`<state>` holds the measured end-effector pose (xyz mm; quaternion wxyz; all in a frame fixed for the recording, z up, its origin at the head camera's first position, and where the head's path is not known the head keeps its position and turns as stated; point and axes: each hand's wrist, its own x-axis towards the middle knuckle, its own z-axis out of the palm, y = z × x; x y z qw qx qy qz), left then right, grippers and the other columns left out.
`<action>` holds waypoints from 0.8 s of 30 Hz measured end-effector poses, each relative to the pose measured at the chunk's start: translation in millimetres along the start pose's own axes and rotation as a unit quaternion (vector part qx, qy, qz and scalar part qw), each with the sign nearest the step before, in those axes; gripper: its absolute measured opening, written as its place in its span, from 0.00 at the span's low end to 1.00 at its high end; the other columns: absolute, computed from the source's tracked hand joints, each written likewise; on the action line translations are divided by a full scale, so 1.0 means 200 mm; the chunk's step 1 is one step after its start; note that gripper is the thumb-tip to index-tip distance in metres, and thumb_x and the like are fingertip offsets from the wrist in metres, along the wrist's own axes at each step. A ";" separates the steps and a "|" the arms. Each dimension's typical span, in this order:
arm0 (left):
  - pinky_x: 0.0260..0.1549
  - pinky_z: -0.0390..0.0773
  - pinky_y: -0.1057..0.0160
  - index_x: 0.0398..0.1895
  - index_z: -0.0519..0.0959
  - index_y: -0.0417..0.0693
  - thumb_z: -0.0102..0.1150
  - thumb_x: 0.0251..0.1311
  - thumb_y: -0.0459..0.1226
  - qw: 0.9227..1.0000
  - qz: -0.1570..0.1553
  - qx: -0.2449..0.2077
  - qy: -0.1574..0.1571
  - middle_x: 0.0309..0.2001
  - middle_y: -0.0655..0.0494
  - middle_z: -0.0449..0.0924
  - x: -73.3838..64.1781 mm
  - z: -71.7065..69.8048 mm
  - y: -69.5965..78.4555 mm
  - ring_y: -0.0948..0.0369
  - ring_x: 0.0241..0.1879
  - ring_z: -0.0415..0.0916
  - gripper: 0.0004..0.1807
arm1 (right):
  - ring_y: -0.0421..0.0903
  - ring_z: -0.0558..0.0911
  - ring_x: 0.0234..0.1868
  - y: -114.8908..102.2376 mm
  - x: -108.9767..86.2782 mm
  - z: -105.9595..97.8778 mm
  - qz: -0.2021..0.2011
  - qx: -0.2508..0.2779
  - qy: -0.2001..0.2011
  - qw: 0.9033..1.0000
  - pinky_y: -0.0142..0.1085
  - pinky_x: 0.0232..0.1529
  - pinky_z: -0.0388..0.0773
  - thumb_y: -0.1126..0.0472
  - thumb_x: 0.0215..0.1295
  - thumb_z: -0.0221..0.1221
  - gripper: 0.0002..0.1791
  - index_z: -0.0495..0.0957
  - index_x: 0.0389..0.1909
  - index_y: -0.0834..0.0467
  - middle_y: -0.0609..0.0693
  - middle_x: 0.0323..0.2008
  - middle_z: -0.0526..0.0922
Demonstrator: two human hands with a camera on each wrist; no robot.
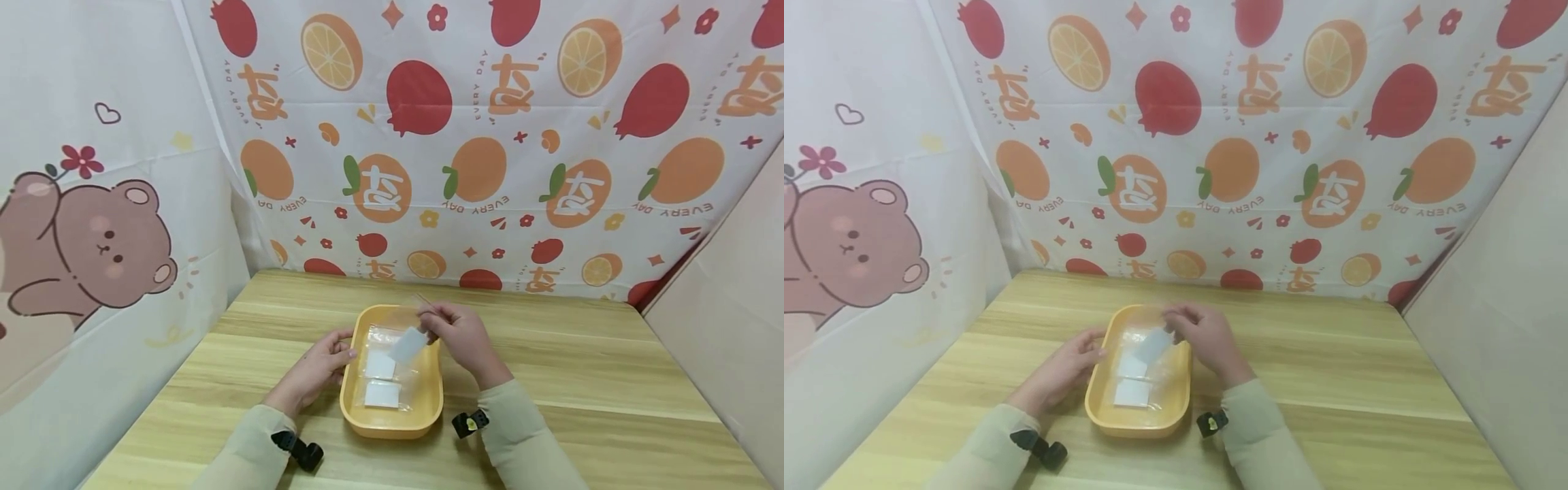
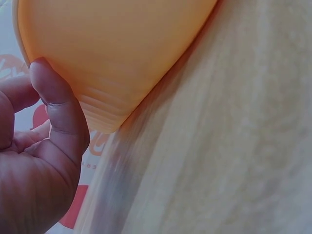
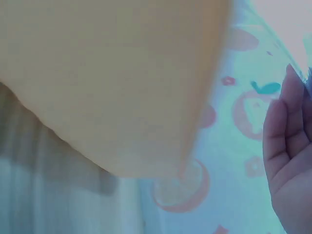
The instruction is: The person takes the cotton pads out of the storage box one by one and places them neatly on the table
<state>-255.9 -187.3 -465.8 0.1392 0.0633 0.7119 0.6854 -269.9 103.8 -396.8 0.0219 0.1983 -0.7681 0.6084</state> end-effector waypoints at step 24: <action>0.25 0.78 0.65 0.76 0.57 0.40 0.51 0.75 0.34 1.000 -0.002 -0.005 0.003 0.47 0.40 0.75 0.01 0.00 -0.01 0.59 0.32 0.77 0.30 | 0.50 0.84 0.39 0.17 -0.10 -0.64 0.071 -0.084 -0.004 0.994 0.40 0.39 0.83 0.57 0.77 0.57 0.17 0.80 0.56 0.65 0.56 0.42 0.86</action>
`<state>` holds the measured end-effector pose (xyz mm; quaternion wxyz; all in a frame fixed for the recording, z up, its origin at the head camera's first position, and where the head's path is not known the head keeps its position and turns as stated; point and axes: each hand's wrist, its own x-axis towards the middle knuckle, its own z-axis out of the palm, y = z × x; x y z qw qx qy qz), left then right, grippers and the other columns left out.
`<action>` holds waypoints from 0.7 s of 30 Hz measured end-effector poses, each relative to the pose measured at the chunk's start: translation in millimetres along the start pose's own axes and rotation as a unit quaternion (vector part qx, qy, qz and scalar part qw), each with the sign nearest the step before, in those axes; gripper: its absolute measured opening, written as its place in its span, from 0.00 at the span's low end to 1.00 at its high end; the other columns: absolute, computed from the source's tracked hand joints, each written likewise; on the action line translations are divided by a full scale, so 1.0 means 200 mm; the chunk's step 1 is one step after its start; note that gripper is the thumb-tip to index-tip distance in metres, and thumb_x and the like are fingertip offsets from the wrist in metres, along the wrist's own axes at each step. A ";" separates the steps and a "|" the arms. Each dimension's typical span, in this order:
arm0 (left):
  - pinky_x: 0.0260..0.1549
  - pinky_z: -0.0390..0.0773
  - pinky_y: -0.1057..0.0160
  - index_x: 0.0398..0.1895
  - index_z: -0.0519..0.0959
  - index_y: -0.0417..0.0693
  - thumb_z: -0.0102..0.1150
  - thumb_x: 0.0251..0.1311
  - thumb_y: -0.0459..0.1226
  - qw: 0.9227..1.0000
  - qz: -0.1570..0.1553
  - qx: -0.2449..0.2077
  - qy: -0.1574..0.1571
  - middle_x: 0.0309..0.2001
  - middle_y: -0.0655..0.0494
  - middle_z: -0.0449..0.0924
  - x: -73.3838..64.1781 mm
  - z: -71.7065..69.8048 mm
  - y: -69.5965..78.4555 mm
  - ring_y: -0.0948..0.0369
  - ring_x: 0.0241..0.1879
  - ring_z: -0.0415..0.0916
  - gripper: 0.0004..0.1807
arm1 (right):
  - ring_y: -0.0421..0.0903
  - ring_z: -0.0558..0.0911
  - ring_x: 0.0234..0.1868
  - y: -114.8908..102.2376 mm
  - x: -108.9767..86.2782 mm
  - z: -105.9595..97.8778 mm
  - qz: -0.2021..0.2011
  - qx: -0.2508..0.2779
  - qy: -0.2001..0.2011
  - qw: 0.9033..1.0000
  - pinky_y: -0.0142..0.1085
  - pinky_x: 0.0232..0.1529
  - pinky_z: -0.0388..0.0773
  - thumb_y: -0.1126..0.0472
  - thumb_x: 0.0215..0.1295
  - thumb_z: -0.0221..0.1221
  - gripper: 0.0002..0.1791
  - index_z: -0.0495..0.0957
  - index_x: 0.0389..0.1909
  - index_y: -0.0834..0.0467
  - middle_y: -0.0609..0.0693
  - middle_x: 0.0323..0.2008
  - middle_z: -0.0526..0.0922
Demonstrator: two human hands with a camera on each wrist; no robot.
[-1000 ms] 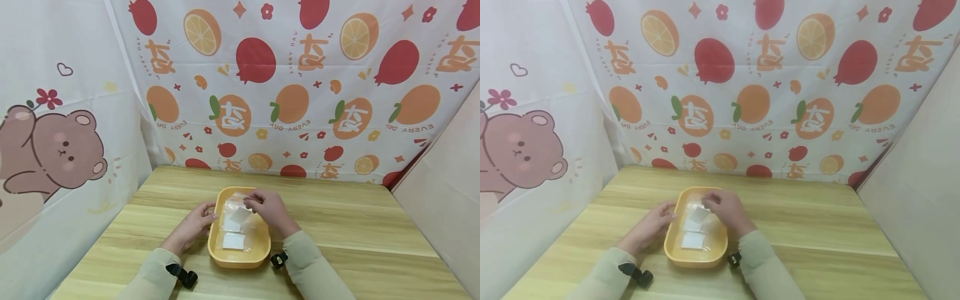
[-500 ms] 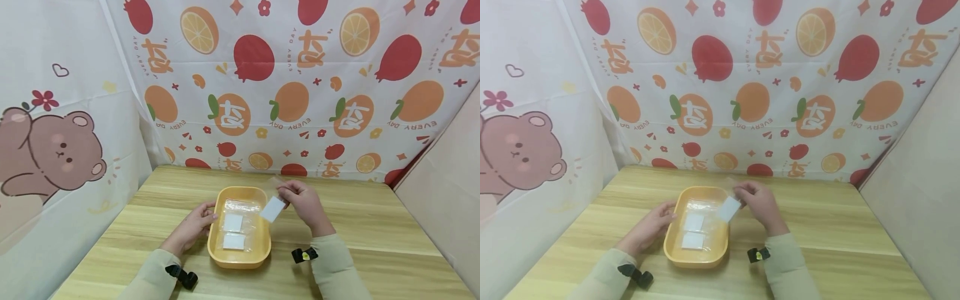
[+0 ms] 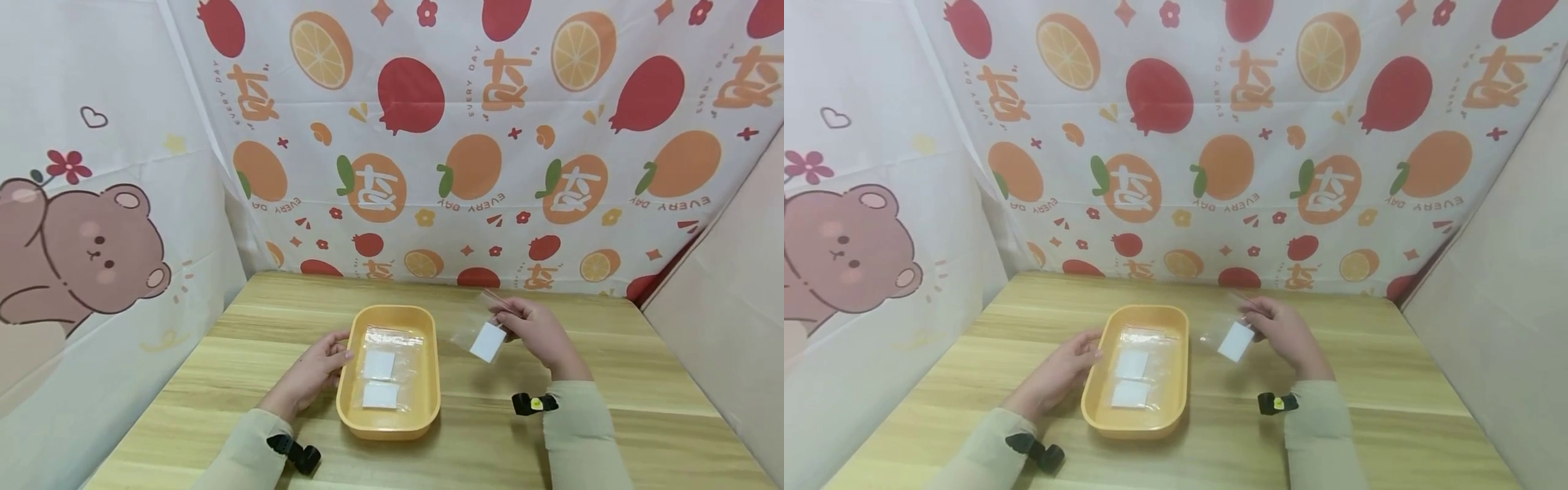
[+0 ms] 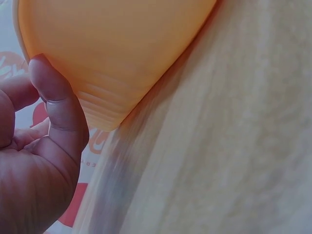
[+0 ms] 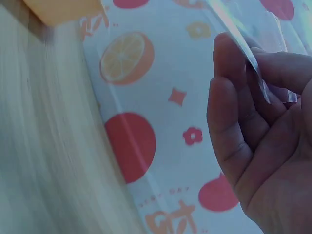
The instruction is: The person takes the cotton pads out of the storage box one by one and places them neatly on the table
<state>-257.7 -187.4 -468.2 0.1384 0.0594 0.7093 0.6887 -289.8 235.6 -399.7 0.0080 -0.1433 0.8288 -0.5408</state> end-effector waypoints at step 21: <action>0.26 0.80 0.63 0.76 0.56 0.39 0.49 0.76 0.32 1.000 0.008 0.000 -0.016 0.48 0.37 0.74 0.00 0.00 0.00 0.56 0.34 0.78 0.29 | 0.46 0.77 0.27 0.26 0.05 0.13 0.049 -0.066 -0.137 0.987 0.40 0.29 0.79 0.60 0.72 0.60 0.15 0.82 0.56 0.60 0.50 0.32 0.85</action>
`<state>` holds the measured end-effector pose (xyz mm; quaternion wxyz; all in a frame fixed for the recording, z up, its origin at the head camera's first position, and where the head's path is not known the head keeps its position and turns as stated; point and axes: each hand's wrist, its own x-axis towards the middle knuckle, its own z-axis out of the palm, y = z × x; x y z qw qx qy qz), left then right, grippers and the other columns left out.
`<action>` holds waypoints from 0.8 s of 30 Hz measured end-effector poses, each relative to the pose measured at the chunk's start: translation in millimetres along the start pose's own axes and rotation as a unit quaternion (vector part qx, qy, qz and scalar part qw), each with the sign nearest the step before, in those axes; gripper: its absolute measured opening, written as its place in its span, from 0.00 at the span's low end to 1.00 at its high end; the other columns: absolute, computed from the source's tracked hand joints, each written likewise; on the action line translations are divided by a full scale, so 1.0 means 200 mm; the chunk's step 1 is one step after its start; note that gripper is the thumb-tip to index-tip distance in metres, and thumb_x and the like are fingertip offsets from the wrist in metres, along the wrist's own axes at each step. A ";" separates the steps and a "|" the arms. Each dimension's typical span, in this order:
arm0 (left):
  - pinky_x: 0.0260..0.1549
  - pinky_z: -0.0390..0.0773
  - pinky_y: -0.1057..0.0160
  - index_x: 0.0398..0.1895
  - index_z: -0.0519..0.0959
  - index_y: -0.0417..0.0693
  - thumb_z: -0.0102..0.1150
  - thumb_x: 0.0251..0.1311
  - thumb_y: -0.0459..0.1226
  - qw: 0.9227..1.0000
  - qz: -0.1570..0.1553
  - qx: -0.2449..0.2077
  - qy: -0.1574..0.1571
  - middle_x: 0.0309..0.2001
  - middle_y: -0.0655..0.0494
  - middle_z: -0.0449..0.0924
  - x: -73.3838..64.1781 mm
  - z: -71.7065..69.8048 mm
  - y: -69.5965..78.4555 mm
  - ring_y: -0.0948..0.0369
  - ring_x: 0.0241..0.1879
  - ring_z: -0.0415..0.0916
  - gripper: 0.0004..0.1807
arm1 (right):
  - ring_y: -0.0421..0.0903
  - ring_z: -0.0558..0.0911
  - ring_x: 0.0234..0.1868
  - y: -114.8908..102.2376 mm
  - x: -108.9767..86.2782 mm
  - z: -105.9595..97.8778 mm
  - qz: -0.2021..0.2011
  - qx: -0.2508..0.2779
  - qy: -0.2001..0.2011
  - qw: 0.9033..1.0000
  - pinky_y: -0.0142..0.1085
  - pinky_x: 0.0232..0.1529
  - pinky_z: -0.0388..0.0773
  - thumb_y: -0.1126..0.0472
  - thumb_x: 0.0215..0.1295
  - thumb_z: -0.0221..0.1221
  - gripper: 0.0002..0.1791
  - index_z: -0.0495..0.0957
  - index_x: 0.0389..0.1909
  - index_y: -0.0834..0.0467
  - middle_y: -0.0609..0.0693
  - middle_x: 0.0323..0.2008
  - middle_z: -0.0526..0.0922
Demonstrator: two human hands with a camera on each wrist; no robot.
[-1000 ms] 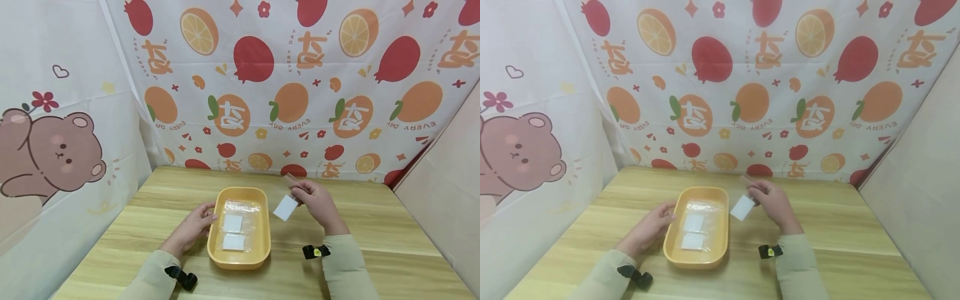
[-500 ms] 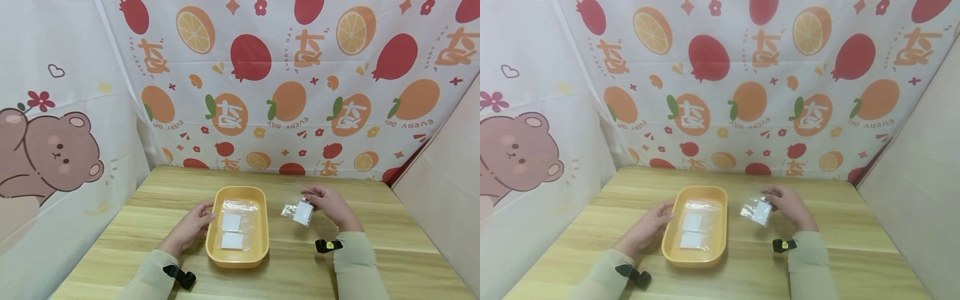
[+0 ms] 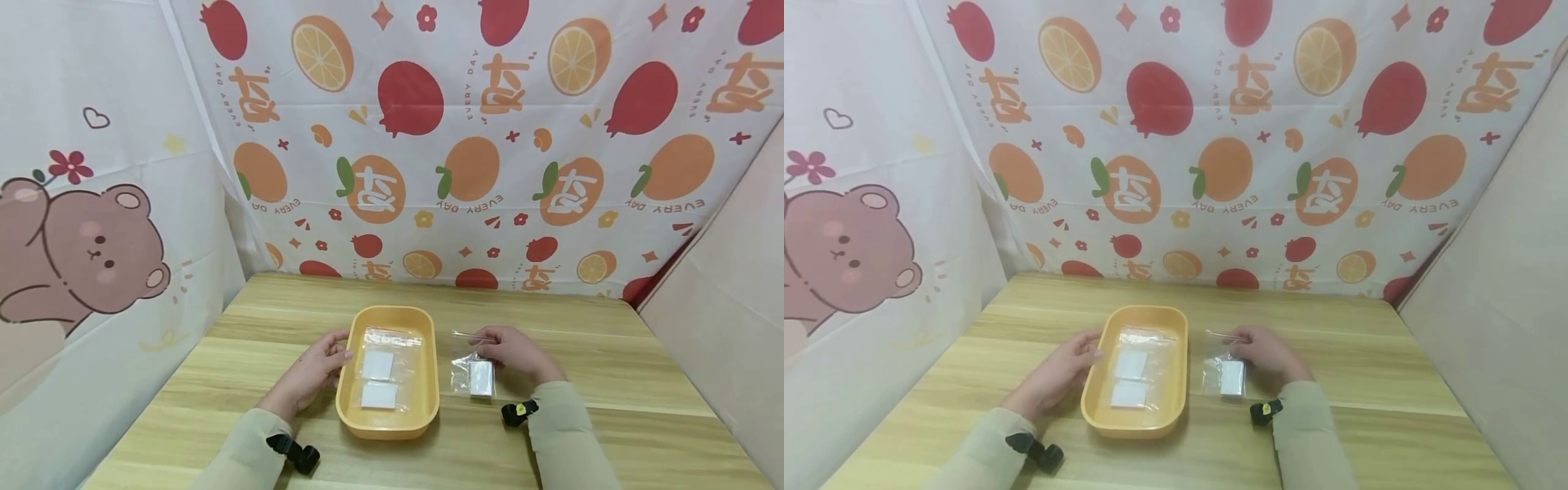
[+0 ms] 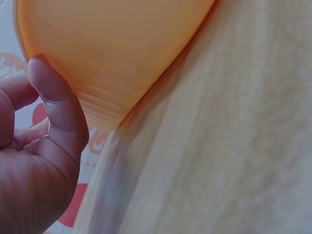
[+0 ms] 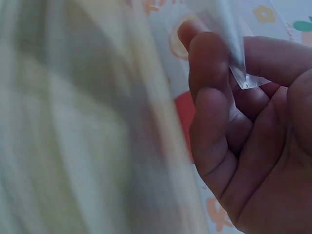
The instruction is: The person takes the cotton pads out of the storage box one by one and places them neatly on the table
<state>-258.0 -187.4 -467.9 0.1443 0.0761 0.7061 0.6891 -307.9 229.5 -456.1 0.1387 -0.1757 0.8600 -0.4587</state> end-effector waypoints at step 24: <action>0.29 0.82 0.61 0.76 0.57 0.39 0.50 0.75 0.33 1.000 0.004 -0.010 0.001 0.47 0.37 0.73 -0.01 0.00 -0.01 0.55 0.35 0.79 0.29 | 0.45 0.78 0.38 -0.07 0.02 0.12 0.018 -0.092 0.029 0.995 0.40 0.39 0.75 0.61 0.71 0.63 0.14 0.83 0.56 0.53 0.46 0.41 0.84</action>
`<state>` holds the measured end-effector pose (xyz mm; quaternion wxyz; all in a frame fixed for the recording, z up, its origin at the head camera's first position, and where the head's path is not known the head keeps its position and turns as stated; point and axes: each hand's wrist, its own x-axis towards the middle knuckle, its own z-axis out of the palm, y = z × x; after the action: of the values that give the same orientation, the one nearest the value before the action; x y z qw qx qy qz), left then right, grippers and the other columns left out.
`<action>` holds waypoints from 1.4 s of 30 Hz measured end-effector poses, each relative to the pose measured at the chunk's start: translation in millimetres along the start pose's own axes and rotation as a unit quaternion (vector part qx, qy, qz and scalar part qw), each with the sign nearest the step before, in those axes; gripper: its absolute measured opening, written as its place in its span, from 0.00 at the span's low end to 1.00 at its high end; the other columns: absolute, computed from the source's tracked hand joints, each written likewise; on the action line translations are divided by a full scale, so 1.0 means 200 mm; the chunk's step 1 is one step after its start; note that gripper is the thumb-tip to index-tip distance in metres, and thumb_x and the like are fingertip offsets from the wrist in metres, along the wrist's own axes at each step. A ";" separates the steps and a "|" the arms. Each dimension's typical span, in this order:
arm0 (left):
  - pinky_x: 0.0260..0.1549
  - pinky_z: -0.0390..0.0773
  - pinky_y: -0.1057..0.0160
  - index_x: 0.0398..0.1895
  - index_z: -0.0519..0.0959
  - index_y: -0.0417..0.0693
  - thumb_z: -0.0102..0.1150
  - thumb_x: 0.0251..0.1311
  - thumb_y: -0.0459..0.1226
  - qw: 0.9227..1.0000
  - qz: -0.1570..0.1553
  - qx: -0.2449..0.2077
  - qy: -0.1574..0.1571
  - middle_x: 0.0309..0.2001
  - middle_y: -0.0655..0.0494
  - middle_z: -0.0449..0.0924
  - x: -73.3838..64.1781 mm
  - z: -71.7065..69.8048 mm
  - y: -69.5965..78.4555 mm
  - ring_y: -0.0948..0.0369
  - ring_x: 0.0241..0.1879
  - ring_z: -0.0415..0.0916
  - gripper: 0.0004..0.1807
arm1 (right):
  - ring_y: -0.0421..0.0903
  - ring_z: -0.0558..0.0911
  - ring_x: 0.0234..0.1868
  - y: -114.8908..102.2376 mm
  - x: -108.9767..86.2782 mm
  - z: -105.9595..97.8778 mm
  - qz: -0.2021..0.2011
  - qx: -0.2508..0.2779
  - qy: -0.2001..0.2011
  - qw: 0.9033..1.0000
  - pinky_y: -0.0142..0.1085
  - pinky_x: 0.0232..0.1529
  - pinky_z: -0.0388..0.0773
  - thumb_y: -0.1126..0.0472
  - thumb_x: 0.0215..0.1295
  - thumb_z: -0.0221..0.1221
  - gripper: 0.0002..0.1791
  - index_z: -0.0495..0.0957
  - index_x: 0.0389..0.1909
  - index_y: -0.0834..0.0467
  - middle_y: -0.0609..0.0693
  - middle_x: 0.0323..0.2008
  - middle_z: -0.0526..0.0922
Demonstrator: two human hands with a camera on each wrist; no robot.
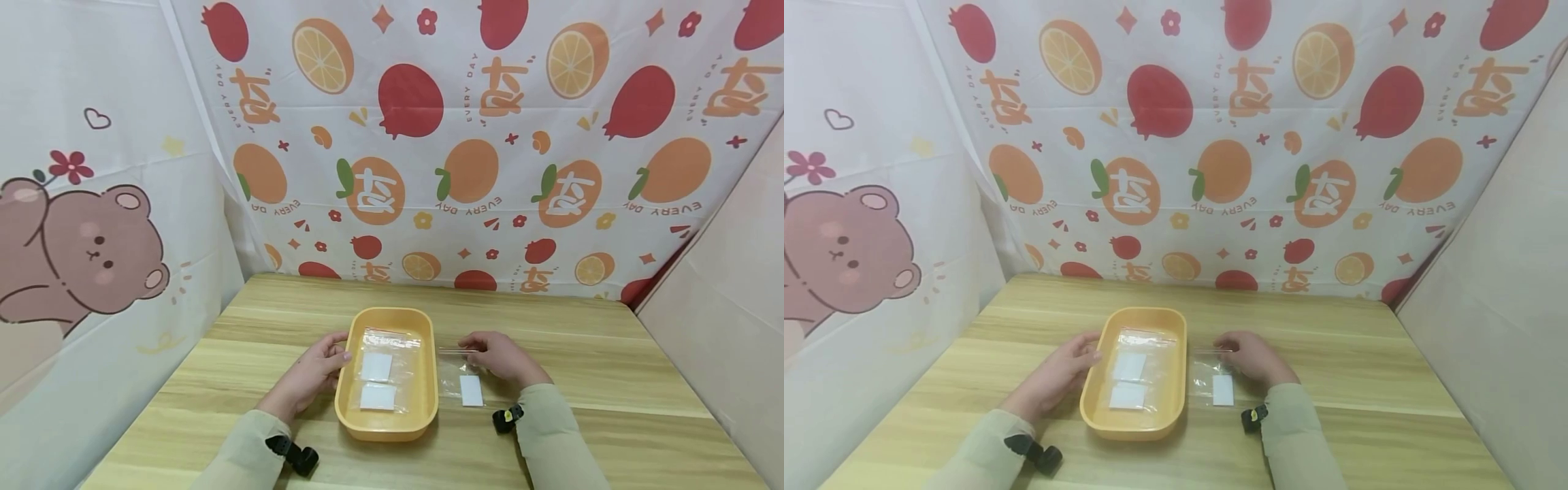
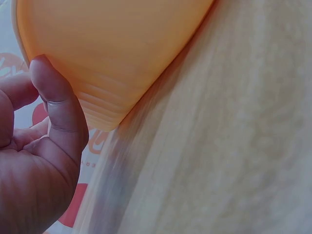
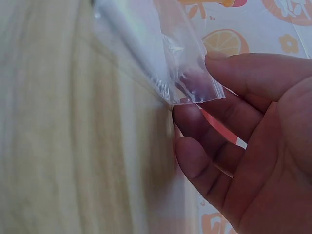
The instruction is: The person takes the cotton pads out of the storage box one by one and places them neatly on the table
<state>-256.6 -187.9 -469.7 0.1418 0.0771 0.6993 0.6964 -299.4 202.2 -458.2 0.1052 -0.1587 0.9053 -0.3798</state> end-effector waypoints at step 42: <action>0.31 0.84 0.59 0.76 0.56 0.39 0.49 0.76 0.34 1.000 -0.002 0.003 -0.005 0.49 0.36 0.73 0.00 0.00 0.00 0.54 0.37 0.80 0.29 | 0.46 0.82 0.52 -0.23 -0.02 -0.04 -0.091 -0.002 0.096 0.991 0.49 0.54 0.79 0.55 0.74 0.60 0.14 0.83 0.57 0.48 0.42 0.49 0.85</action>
<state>-256.7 -188.8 -469.6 0.1460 0.0798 0.7006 0.6939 -288.7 177.6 -419.4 -0.0172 -0.2037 0.8936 -0.3995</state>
